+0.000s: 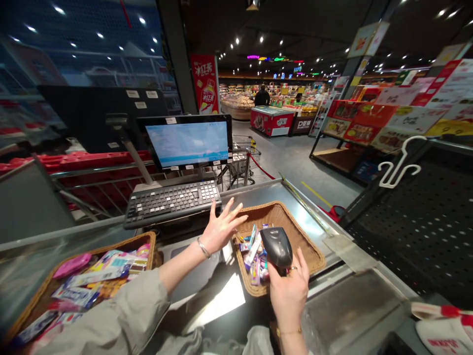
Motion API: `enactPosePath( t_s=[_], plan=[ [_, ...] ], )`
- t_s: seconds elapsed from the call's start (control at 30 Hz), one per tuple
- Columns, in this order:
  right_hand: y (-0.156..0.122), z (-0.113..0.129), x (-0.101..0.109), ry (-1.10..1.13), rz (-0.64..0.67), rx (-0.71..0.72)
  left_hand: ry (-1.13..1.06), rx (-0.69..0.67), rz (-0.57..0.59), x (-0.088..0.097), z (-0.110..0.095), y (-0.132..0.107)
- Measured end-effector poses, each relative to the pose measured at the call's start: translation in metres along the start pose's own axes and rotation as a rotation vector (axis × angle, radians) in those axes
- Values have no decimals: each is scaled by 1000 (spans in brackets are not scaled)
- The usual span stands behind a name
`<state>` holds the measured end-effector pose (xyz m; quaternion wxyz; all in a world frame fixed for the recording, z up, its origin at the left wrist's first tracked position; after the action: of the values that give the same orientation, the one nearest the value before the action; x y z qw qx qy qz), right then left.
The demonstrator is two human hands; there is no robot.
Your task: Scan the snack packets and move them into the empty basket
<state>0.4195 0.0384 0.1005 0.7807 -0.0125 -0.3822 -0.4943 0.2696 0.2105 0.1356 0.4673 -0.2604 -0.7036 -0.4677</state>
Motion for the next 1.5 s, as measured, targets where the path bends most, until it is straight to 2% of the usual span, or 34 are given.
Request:
enactPosePath(
  t_s=[0.2,0.5,0.83,1.23,1.5],
  plan=[
    [-8,21,-19,36,101,94,-47,119,20,19,17,-31],
    [-33,67,-63,94,308,263,-26,320,14,48,35,-101],
    [-65,108,-103,162,452,472,-12,551,-35,75,50,-178],
    [-110,150,-137,225,601,639,58,802,-133,103,67,-264],
    [-134,175,-149,254,672,734,106,939,-155,121,80,-315]
  ],
)
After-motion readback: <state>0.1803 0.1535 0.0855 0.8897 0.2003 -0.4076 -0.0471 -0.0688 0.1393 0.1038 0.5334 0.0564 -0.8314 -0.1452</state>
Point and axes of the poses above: each hand's wrist, its own y-axis towards the middle knuckle, its own x-axis out of the back of the hand, z = x × y, the point moved 7 cm from there along y, towards the middle knuckle, and after that the axes turned 14 degrees about -y, right-handed, at the moved point
